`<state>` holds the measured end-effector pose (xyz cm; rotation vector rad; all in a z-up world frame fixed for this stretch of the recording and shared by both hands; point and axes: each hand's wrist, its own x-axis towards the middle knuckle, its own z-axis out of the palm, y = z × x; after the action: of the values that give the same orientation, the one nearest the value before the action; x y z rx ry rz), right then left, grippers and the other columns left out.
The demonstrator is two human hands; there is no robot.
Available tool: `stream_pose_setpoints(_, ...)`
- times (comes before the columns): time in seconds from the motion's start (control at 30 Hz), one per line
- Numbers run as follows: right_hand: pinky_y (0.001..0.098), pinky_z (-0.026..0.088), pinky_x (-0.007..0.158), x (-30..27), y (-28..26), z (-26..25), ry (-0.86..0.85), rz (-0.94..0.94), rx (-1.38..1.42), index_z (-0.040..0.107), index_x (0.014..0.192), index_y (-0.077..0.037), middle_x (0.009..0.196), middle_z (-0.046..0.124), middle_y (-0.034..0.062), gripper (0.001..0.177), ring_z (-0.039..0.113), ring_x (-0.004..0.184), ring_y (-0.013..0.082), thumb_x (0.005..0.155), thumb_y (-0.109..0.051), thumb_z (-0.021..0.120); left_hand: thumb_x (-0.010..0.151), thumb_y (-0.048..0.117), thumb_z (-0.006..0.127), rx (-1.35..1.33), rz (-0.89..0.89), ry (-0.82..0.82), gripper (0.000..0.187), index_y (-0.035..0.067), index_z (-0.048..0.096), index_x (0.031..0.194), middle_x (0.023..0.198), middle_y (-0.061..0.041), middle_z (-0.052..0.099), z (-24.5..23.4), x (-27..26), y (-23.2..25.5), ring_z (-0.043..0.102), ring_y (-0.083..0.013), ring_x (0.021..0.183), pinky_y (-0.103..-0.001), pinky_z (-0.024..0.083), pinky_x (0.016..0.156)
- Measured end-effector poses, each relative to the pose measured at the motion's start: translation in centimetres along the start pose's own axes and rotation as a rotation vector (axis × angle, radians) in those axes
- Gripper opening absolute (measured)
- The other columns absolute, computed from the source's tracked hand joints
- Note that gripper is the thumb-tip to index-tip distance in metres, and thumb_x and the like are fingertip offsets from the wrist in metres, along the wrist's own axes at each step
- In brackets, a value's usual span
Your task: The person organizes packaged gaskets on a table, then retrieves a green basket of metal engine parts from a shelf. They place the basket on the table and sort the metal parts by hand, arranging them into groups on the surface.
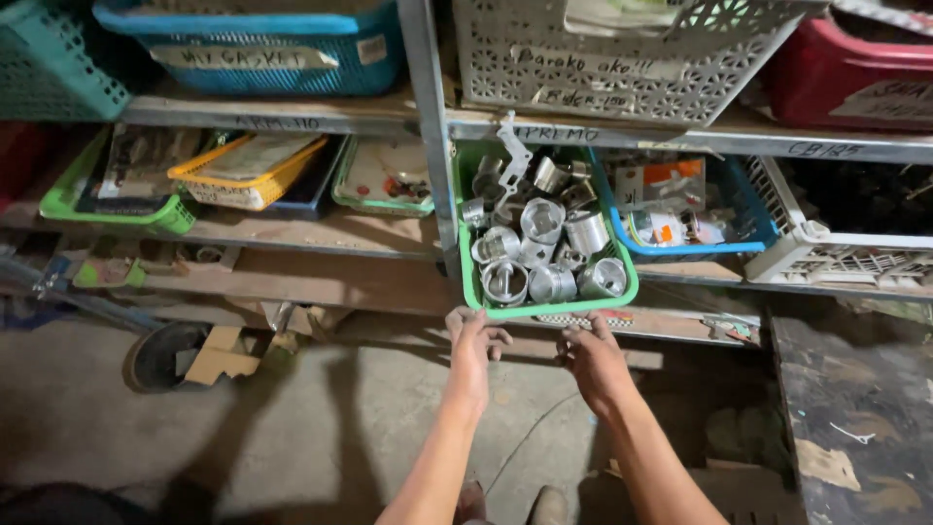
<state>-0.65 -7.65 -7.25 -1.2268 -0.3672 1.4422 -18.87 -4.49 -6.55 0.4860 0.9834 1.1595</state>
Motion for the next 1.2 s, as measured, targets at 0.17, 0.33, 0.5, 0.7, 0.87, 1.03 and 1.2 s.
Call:
stream_pose_setpoints(0.17,0.039,0.052,0.068,-0.3,-1.0,-0.4,-0.042,0.01,-0.028,0.051,0.129,-0.012,0.084,0.057,0.0012,0.041,0.059,0.073,0.0205,0.089,-0.007,0.061,0.096,0.034,0.061,-0.014,0.006,0.108,0.027,0.027,0.039,0.11,0.099,-0.009,0.065,0.5,0.0,-0.2,0.064,-0.0236,0.076,-0.027,0.035,0.055)
stream_pose_setpoints(0.33,0.0407,0.054,0.07,-0.1,-2.6,-2.1,0.003,0.043,-0.133,0.045,0.145,-0.006,0.091,0.06,0.0021,0.053,0.063,0.08,0.019,0.093,-0.012,0.054,0.091,0.028,0.068,0.1,0.003,0.286,0.032,0.026,0.046,0.114,0.106,-0.006,0.068,-0.8,1.3,-2.1,0.068,-0.0209,0.084,-0.027,0.043,0.057)
stream_pose_setpoints(0.5,0.0561,0.044,0.101,-0.1,-4.5,-3.8,0.159,0.097,-0.11,0.035,0.16,-0.01,0.144,0.053,0.0108,0.058,0.056,0.111,0.0273,0.104,-0.025,0.044,0.087,0.036,0.074,0.16,-0.015,0.444,0.053,0.02,0.052,0.132,0.126,-0.008,0.061,-1.0,0.9,-1.3,0.059,-0.0231,0.114,-0.037,0.051,0.086)
stream_pose_setpoints(0.7,0.0643,0.039,0.11,3.9,-4.8,-6.2,0.093,0.043,-0.017,0.045,0.152,-0.009,0.148,0.051,0.0197,0.05,0.049,0.137,0.0463,0.105,-0.026,0.043,0.088,0.037,0.073,0.128,-0.102,0.29,0.092,0.005,0.027,0.161,0.145,-0.024,0.051,1.7,0.7,2.6,0.051,-0.0348,0.139,-0.05,0.044,0.111)
stream_pose_setpoints(0.87,0.0666,0.039,0.109,6.6,-5.6,-4.8,0.117,0.128,-0.146,0.05,0.146,-0.009,0.143,0.058,0.013,0.053,0.056,0.127,0.0427,0.1,-0.035,0.052,0.082,0.053,0.075,0.381,-0.336,0.192,0.104,0.001,0.029,0.159,0.162,-0.025,0.033,3.7,2.6,7.2,0.035,-0.0452,0.148,-0.058,0.036,0.117)
stream_pose_setpoints(1.03,0.0733,0.032,0.112,5.5,-9.6,1.4,0.202,0.222,-0.103,0.028,0.152,0.011,0.161,0.021,0.0274,0.082,0.028,0.148,0.0501,0.095,-0.034,0.065,0.085,0.05,0.076,0.363,-0.364,0.197,0.089,0.001,0.041,0.151,0.154,-0.023,0.046,4.8,5.0,8.8,0.043,-0.04,0.144,-0.057,0.039,0.116)
stream_pose_setpoints(1.2,0.066,0.046,0.092,11.7,-5.9,-8.4,0.156,0.385,-0.287,0.037,0.148,0.0,0.136,0.047,0.0234,0.08,0.053,0.123,0.0446,0.092,-0.048,0.066,0.086,0.035,0.077,0.19,-0.428,0.177,0.076,0.002,0.047,0.148,0.15,-0.022,0.052,2.0,10.1,6.5,0.05,-0.0365,0.14,-0.053,0.039,0.116)
